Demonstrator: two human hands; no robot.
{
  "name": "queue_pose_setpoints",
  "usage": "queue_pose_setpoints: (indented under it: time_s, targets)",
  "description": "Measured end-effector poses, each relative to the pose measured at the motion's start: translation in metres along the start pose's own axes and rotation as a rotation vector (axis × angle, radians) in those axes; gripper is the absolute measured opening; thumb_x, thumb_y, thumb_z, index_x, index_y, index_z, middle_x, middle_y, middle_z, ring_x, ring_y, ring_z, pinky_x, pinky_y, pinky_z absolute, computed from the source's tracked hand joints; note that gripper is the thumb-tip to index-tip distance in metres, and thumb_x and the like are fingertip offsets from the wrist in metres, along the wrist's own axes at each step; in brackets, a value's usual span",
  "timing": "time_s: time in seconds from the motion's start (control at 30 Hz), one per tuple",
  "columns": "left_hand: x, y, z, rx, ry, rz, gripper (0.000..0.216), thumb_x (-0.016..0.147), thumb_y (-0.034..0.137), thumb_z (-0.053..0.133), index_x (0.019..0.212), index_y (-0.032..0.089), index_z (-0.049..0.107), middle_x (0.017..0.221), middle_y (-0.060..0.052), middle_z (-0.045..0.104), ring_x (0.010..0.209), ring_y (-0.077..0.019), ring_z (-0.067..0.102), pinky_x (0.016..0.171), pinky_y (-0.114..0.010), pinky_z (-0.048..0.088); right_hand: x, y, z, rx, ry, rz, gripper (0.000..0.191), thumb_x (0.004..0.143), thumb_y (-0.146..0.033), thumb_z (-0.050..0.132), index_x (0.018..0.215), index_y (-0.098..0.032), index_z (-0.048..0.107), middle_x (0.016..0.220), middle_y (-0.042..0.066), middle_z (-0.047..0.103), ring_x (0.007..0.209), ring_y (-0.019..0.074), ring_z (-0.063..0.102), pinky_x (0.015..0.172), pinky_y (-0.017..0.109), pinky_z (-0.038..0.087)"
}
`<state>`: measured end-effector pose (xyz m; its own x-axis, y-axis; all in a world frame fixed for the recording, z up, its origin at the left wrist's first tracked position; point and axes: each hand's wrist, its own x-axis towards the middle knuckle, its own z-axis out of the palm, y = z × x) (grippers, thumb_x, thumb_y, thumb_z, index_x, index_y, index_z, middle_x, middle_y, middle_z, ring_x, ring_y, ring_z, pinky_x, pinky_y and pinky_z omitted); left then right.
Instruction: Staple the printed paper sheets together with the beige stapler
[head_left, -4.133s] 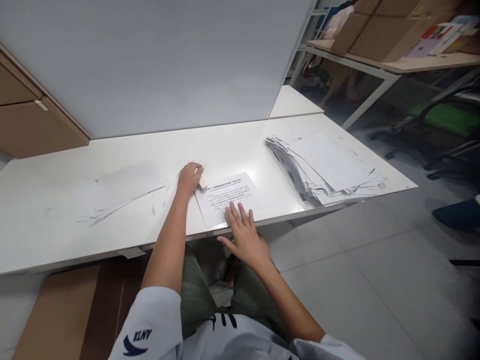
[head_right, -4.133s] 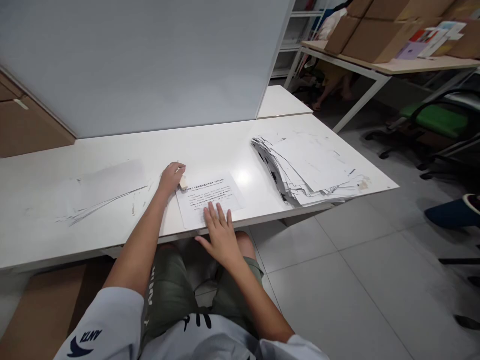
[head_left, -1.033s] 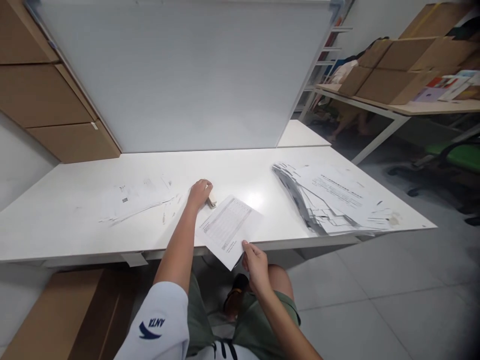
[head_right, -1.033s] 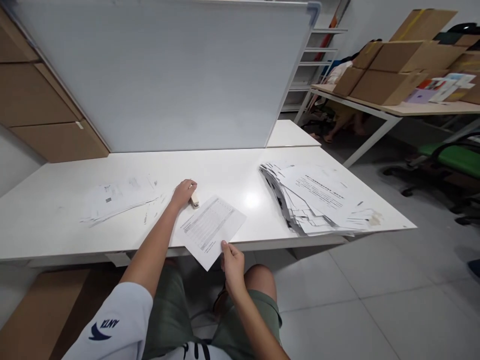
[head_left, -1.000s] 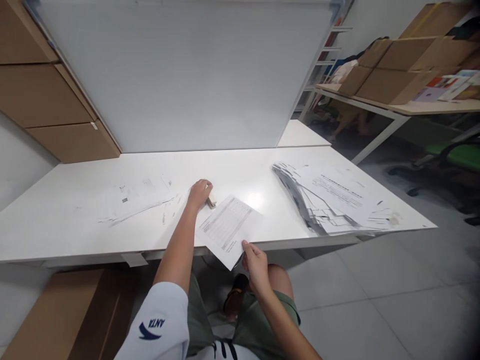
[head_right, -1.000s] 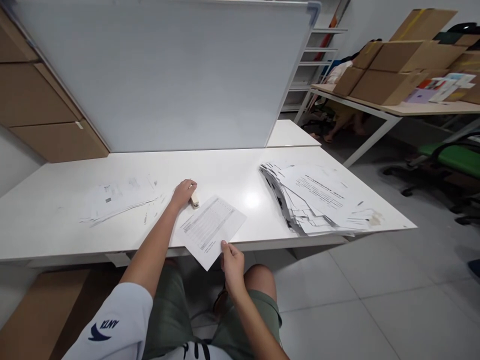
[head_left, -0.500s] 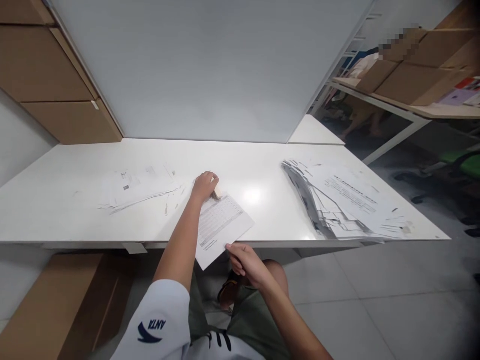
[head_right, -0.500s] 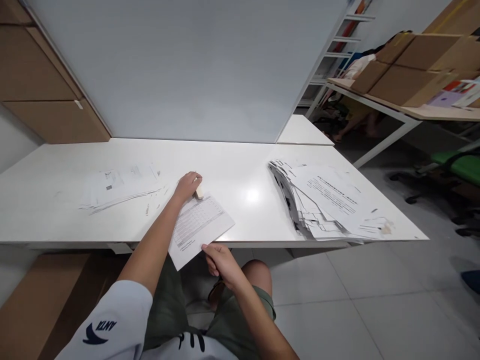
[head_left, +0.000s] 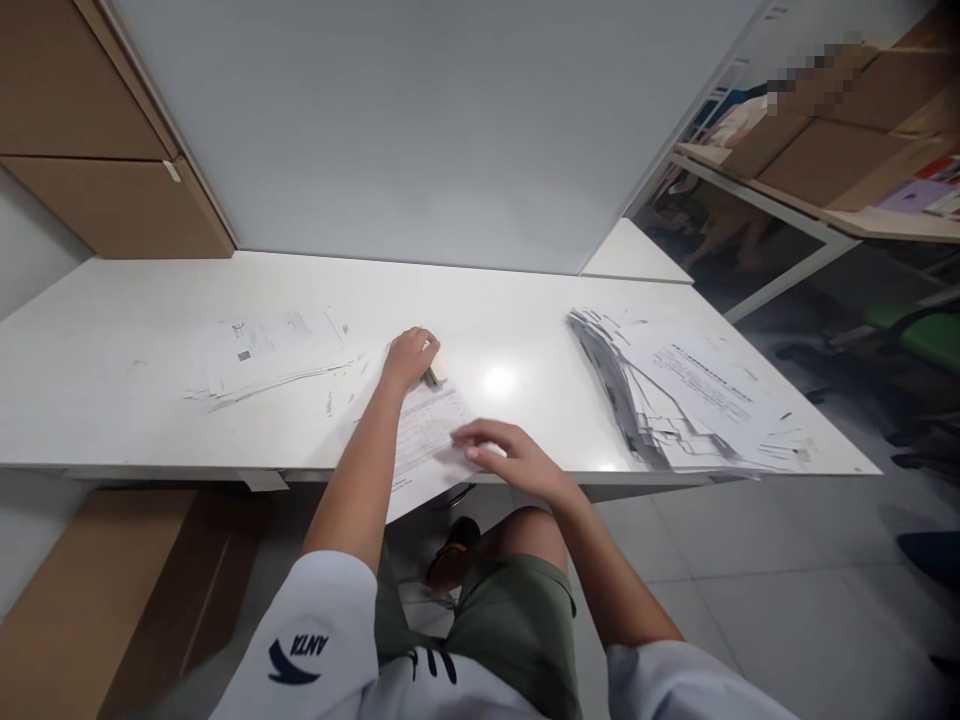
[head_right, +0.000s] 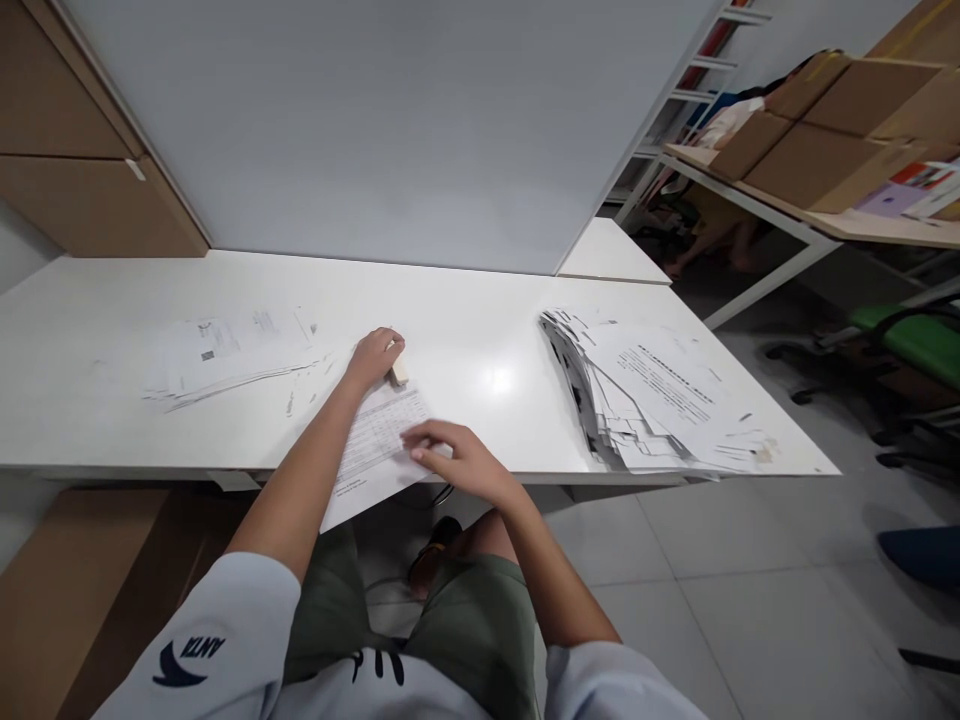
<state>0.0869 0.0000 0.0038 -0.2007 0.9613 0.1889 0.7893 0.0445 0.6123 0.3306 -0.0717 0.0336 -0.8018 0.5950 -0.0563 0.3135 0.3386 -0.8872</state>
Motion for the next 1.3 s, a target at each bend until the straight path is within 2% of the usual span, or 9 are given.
queue_pose_setpoints:
  time_s: [0.1, 0.17, 0.27, 0.47, 0.67, 0.87, 1.1, 1.2, 1.3]
  targets:
    - [0.0, -0.001, 0.0, 0.006, 0.02, 0.017, 0.019, 0.09, 0.026, 0.044, 0.09, 0.023, 0.063, 0.11, -0.004, 0.066, 0.11, -0.0219, 0.056, 0.104, -0.036, 0.038, 0.029, 0.016, 0.015, -0.403, 0.086, -0.05, 0.076, 0.09, -0.056, 0.051, 0.152, -0.018, 0.032, 0.155, 0.015, 0.034, 0.145, 0.03, 0.026, 0.118, 0.049, 0.023]
    - [0.0, -0.002, 0.001, -0.007, 0.033, 0.033, 0.019, 0.09, 0.026, 0.044, 0.089, 0.023, 0.063, 0.108, -0.004, 0.066, 0.108, -0.0216, 0.057, 0.103, -0.036, 0.039, 0.047, 0.028, 0.025, -0.584, 0.077, -0.005, 0.092, 0.089, -0.06, 0.049, 0.157, -0.01, 0.012, 0.162, 0.018, 0.01, 0.151, 0.0298, 0.005, 0.121, 0.049, 0.013]
    - [-0.001, -0.003, 0.002, -0.023, 0.039, 0.04, 0.019, 0.09, 0.027, 0.045, 0.088, 0.023, 0.063, 0.105, -0.004, 0.066, 0.106, -0.0211, 0.057, 0.102, -0.036, 0.04, 0.066, 0.034, 0.031, -0.667, 0.084, 0.098, 0.097, 0.091, -0.063, 0.042, 0.156, -0.002, 0.004, 0.162, 0.019, -0.003, 0.151, 0.0286, -0.006, 0.122, 0.046, 0.008]
    - [0.002, -0.003, 0.0, -0.023, 0.0, 0.011, 0.016, 0.089, 0.028, 0.046, 0.088, 0.024, 0.061, 0.109, -0.003, 0.065, 0.111, -0.0221, 0.055, 0.105, -0.04, 0.036, 0.07, 0.027, 0.029, -0.682, 0.094, 0.183, 0.092, 0.093, -0.061, 0.039, 0.155, 0.0, 0.012, 0.162, 0.018, -0.002, 0.151, 0.0294, -0.004, 0.122, 0.044, 0.005]
    - [0.026, -0.01, 0.0, 0.082, -0.082, -0.025, 0.018, 0.09, 0.035, 0.045, 0.087, 0.026, 0.06, 0.11, -0.004, 0.064, 0.115, -0.0257, 0.051, 0.105, -0.045, 0.033, 0.075, 0.038, 0.037, -0.7, 0.246, 0.159, 0.084, 0.094, -0.06, 0.034, 0.154, -0.003, 0.021, 0.162, 0.015, 0.011, 0.151, 0.0266, 0.008, 0.122, 0.042, 0.01]
    - [0.04, -0.011, -0.001, 0.111, -0.108, -0.016, 0.019, 0.089, 0.038, 0.047, 0.089, 0.026, 0.061, 0.113, -0.005, 0.064, 0.116, -0.0276, 0.05, 0.104, -0.045, 0.033, 0.087, 0.034, 0.033, -0.704, 0.309, 0.218, 0.074, 0.096, -0.052, 0.03, 0.154, -0.006, 0.024, 0.162, 0.011, 0.015, 0.15, 0.0237, 0.012, 0.121, 0.039, 0.008]
    - [0.052, 0.011, -0.02, 0.104, -0.367, -0.164, 0.03, 0.085, 0.045, 0.05, 0.102, 0.025, 0.065, 0.124, -0.006, 0.061, 0.122, -0.0282, 0.048, 0.104, -0.042, 0.037, 0.087, 0.034, 0.029, -0.672, 0.355, 0.275, 0.079, 0.096, -0.054, 0.028, 0.154, -0.002, 0.019, 0.162, 0.016, 0.009, 0.151, 0.0259, 0.006, 0.121, 0.041, 0.003]
    - [0.058, 0.03, -0.013, 0.252, -0.317, -0.189, 0.043, 0.082, 0.043, 0.054, 0.116, 0.018, 0.062, 0.136, -0.016, 0.054, 0.131, -0.0358, 0.042, 0.11, -0.052, 0.026, 0.088, 0.034, 0.03, -0.655, 0.421, 0.323, 0.081, 0.095, -0.052, 0.029, 0.153, 0.003, 0.017, 0.162, 0.02, 0.006, 0.15, 0.0293, 0.004, 0.12, 0.044, 0.004]
    - [0.068, 0.045, -0.001, 0.32, -0.196, -0.103, 0.06, 0.088, 0.042, 0.046, 0.141, 0.014, 0.042, 0.148, -0.02, 0.042, 0.138, -0.035, 0.036, 0.116, -0.053, 0.013, 0.09, 0.035, 0.031, -0.649, 0.437, 0.322, 0.081, 0.095, -0.052, 0.027, 0.152, 0.005, 0.016, 0.161, 0.021, 0.006, 0.15, 0.0307, 0.004, 0.12, 0.045, 0.005]
